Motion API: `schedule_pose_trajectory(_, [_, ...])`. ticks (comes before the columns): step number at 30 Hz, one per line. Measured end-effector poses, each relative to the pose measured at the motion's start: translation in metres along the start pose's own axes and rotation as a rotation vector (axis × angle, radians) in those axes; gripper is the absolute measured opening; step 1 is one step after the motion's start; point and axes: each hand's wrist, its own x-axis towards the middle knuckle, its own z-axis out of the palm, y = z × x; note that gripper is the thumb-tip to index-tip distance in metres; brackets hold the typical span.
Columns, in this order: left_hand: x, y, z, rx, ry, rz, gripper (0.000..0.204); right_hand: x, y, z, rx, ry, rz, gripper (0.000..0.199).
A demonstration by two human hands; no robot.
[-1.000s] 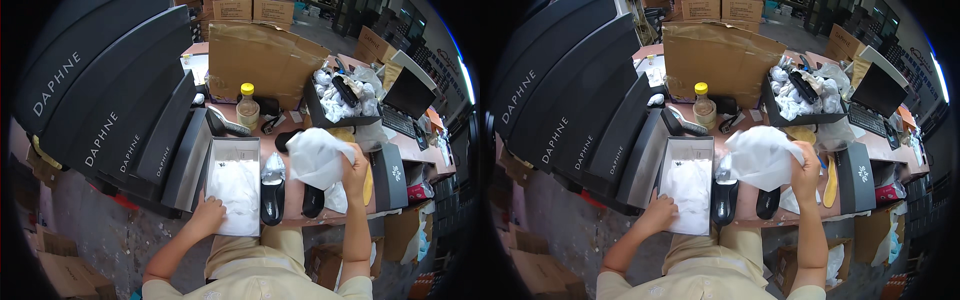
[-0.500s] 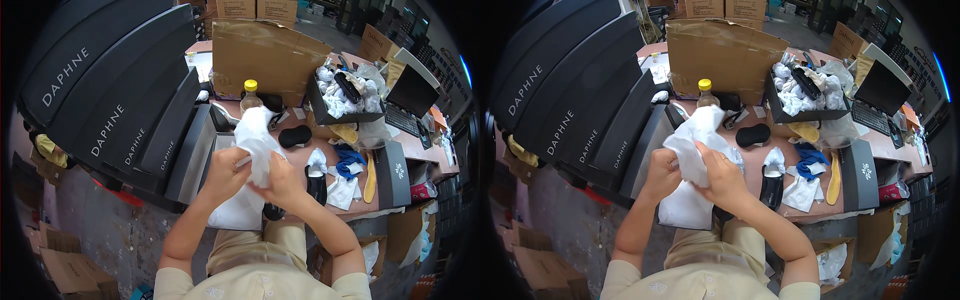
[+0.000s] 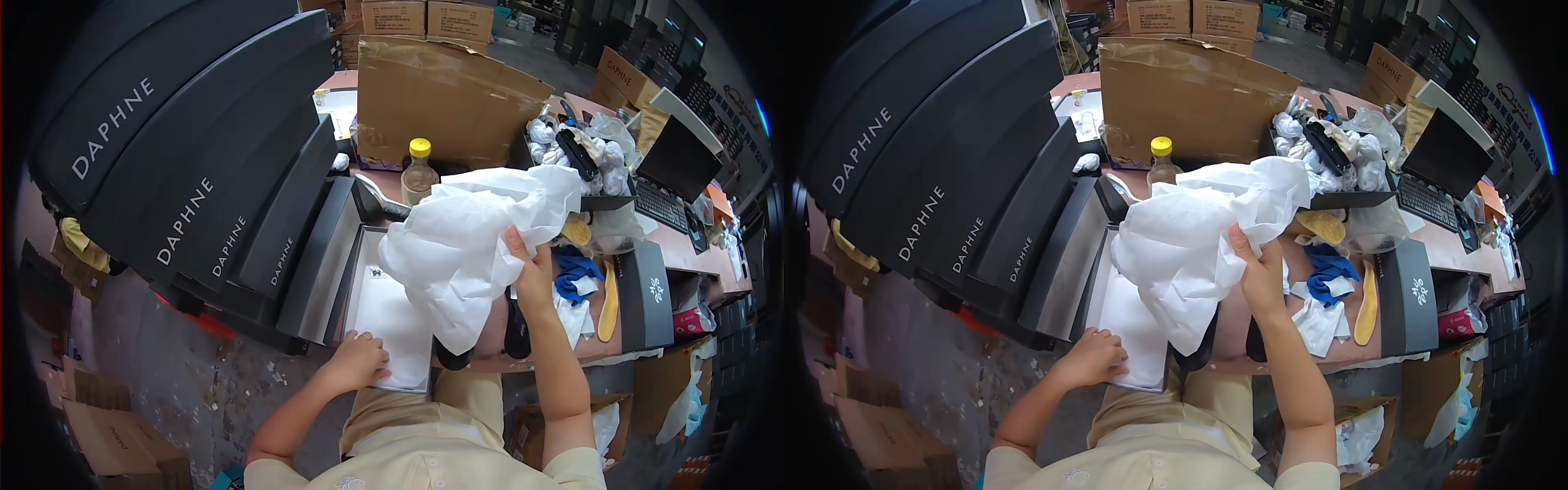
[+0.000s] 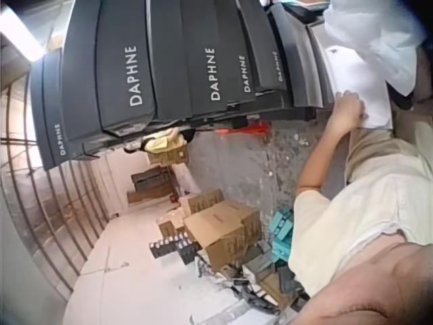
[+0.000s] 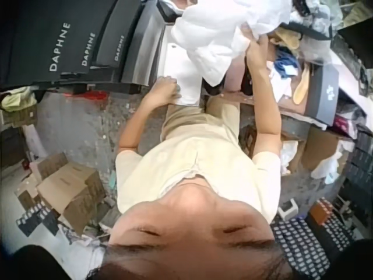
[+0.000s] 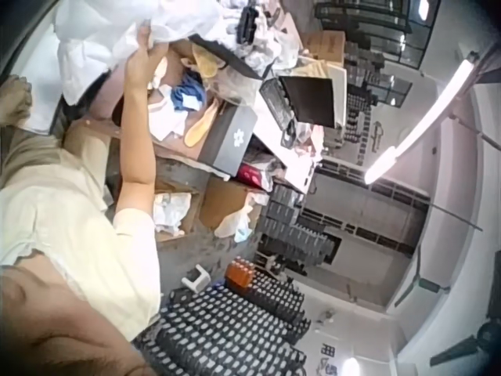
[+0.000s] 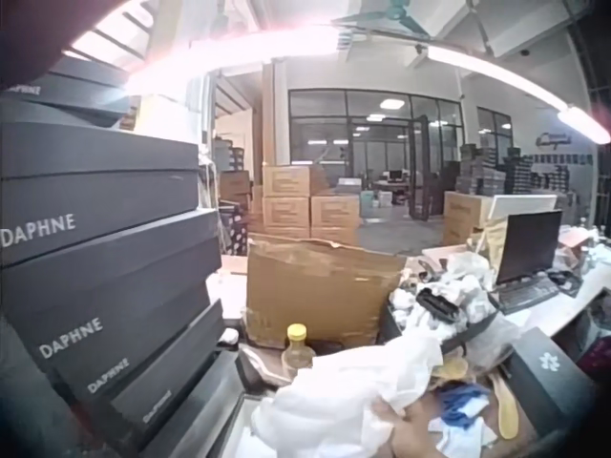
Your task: The person is cleaning shoes with a cloth and sponge, then packing them into boxes with protective paper.
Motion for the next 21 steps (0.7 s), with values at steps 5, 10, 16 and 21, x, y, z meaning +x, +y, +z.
schedule_pose_trajectory(5, [0.005, -0.006, -0.002, -0.134, 0.338, 0.075, 0.010, 0.000, -0.004, -0.008, -0.189, 0.150, -0.059, 0.036])
schedule_pose_trajectory(10, [-0.009, -0.002, -0.033, -0.733, 0.857, -0.096, 0.011, 0.000, 0.021, -0.140, -1.131, 0.300, -0.628, 0.047])
schedule_pose_trajectory(16, [-0.015, -0.010, -0.028, -1.372, 1.116, -0.105, 0.015, -0.043, -0.067, -0.069, -1.704, -0.379, -0.221, 0.075])
schedule_pose_trajectory(21, [0.011, 0.019, -0.037, -1.480, 1.154, -0.067, 0.019, -0.058, -0.071, 0.002, -0.800, -0.566, -0.385, 0.080])
